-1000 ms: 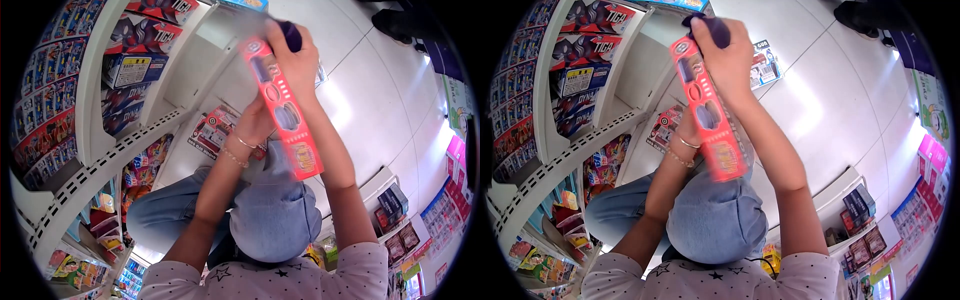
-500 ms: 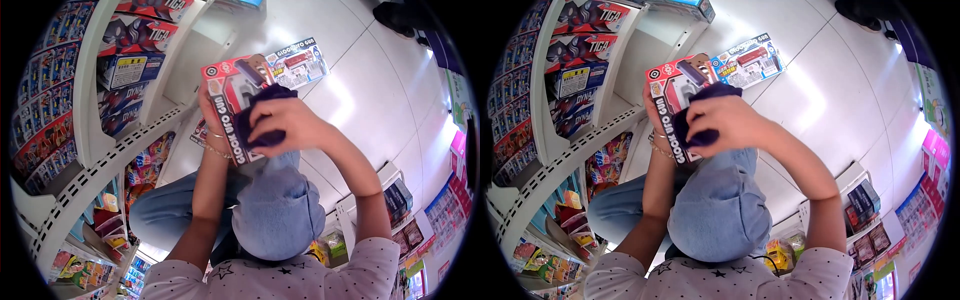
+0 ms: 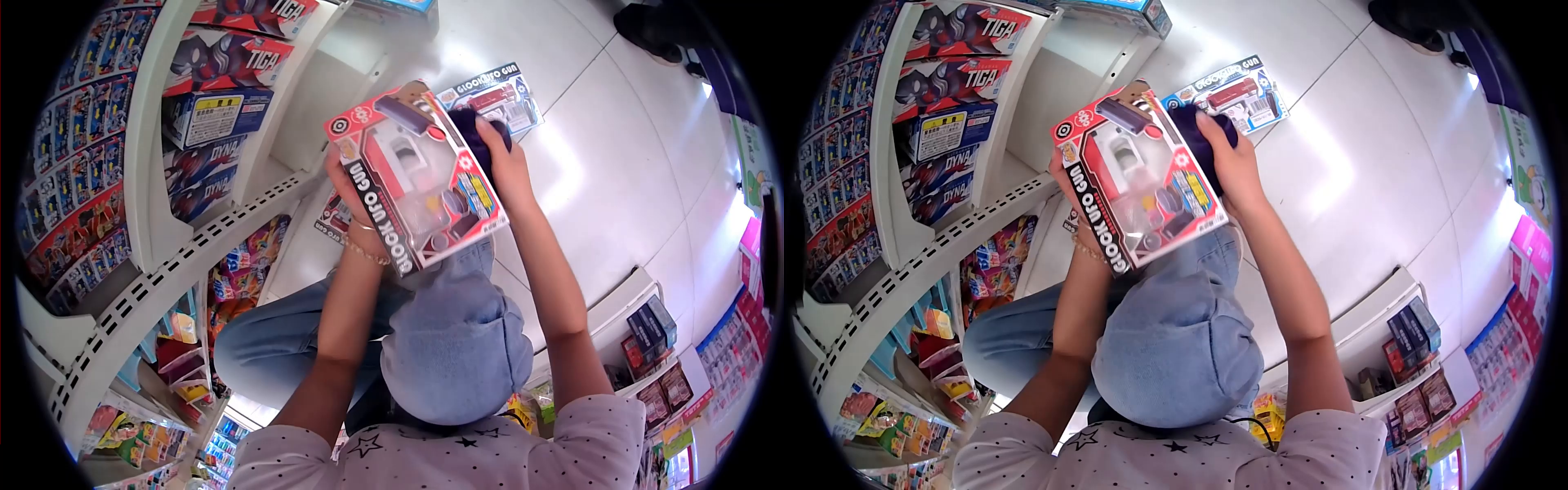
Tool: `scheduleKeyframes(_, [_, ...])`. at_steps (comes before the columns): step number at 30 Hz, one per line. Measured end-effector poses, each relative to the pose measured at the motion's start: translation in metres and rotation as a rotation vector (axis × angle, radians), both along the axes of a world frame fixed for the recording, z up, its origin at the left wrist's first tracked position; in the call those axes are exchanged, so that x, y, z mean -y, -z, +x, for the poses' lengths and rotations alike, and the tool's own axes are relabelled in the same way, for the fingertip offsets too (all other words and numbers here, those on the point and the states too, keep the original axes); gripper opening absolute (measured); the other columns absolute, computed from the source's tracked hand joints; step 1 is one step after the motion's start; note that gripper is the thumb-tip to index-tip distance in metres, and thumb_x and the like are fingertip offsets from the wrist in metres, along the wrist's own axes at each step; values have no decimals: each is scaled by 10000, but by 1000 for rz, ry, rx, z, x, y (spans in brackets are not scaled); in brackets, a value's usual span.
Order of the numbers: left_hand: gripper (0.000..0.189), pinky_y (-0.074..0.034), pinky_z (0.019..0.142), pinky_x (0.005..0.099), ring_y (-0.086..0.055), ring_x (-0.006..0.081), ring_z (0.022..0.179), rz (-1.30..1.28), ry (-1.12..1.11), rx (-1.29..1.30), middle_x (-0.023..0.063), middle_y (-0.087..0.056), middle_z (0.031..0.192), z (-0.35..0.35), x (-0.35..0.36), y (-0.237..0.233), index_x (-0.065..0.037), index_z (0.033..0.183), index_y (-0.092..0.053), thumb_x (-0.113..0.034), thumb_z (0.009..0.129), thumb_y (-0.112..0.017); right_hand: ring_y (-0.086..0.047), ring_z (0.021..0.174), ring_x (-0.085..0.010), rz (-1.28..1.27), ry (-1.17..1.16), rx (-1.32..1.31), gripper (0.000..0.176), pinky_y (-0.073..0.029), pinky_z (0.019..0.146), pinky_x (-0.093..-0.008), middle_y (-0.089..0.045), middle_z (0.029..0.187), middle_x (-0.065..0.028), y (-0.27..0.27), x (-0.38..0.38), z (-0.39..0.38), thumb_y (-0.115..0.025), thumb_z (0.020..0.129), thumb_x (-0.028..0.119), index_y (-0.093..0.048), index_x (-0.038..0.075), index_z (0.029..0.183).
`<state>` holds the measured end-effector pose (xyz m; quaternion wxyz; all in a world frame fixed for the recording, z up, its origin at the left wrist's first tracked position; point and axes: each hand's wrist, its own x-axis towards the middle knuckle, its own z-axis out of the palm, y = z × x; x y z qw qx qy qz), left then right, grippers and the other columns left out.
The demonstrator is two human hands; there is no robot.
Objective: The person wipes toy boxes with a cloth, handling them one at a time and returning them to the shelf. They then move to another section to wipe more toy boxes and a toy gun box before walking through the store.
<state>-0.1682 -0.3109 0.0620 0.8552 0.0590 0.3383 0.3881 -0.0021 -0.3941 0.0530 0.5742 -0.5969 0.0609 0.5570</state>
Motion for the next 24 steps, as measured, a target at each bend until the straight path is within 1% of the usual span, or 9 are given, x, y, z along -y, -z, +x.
scheduleKeyframes(6, [619, -462, 1013, 398, -551, 251, 1187, 306, -183, -197, 114, -584, 1295, -25, -40, 22, -38, 1304, -536, -545, 982, -386, -576, 670, -70, -44, -131, -33, 431, -448, 610, -205, -652, 834, -24, 5, 43, -8, -639, 934, 424, -670, -4, 977])
scheduleKeyframes(8, [637, -543, 803, 408, -565, 278, 1179, 376, -238, -208, 124, -550, 1338, -34, -60, 31, -42, 1341, -493, -556, 991, -361, -578, 691, -61, -9, -210, -63, 431, -448, 614, -207, -651, 836, -16, 14, 51, -2, -633, 939, 430, -670, 2, 972])
scheduleKeyframes(10, [606, -561, 778, 421, -589, 287, 1146, 342, -254, -214, 122, -567, 1312, -34, -81, 36, -55, 1319, -514, -539, 977, -385, -585, 707, -71, 68, -318, -28, 365, -471, 644, -238, -648, 816, -6, 27, 57, 4, -650, 930, 387, -669, 30, 1000])
scheduleKeyframes(11, [546, -496, 969, 421, -592, 268, 1134, 308, -239, -229, 109, -613, 1249, -26, -92, 29, -69, 1258, -577, -502, 968, -417, -603, 705, -98, 93, -365, 209, 347, -480, 656, -254, -654, 815, -20, 27, 51, 4, -663, 917, 368, -654, 46, 1046])
scheduleKeyframes(13, [500, -518, 931, 485, -617, 286, 1102, 197, -273, -234, 102, -647, 1195, -13, -111, 26, -84, 1237, -597, -470, 948, -463, -641, 699, -153, 140, -447, 689, 358, -496, 679, -286, -667, 813, -48, 24, 29, 3, -690, 890, 330, -625, 80, 1138])
scheduleKeyframes(15, [492, -507, 957, 498, -615, 298, 1109, 339, -88, 16, 106, -644, 1216, -12, -130, 39, -84, 1241, -599, -458, 943, -483, -695, 796, -329, 80, -560, 904, 709, -532, 704, -383, -697, 899, -146, 17, -7, 18, -724, 820, 328, -412, 167, 1436])
scheduleKeyframes(16, [579, -454, 1018, 551, -580, 345, 1165, 324, -192, -290, 120, -615, 1284, -1, -140, 45, -89, 1283, -587, -531, 918, -510, -696, 797, -334, 72, -572, 1051, 804, -545, 698, -405, -702, 882, -142, 22, -28, 27, -710, 807, 372, -344, 185, 1498])
scheduleKeyframes(18, [530, -462, 1012, 544, -582, 336, 1168, 341, -189, -315, 120, -617, 1281, 9, -162, 57, -73, 1267, -590, -481, 939, -506, -698, 776, -340, -87, -736, 1155, 901, -557, 684, -417, -707, 866, -173, 13, -73, 44, -693, 791, 408, -262, 135, 1534])
scheduleKeyframes(24, [531, -464, 1017, 533, -571, 324, 1191, 359, -272, -522, 118, -602, 1304, 45, -196, 58, -82, 1300, -565, -468, 947, -475, -695, 805, -334, -130, -955, 1346, 853, -573, 728, -422, -705, 919, -157, 37, -134, 68, -686, 805, 375, -293, 133, 1522])
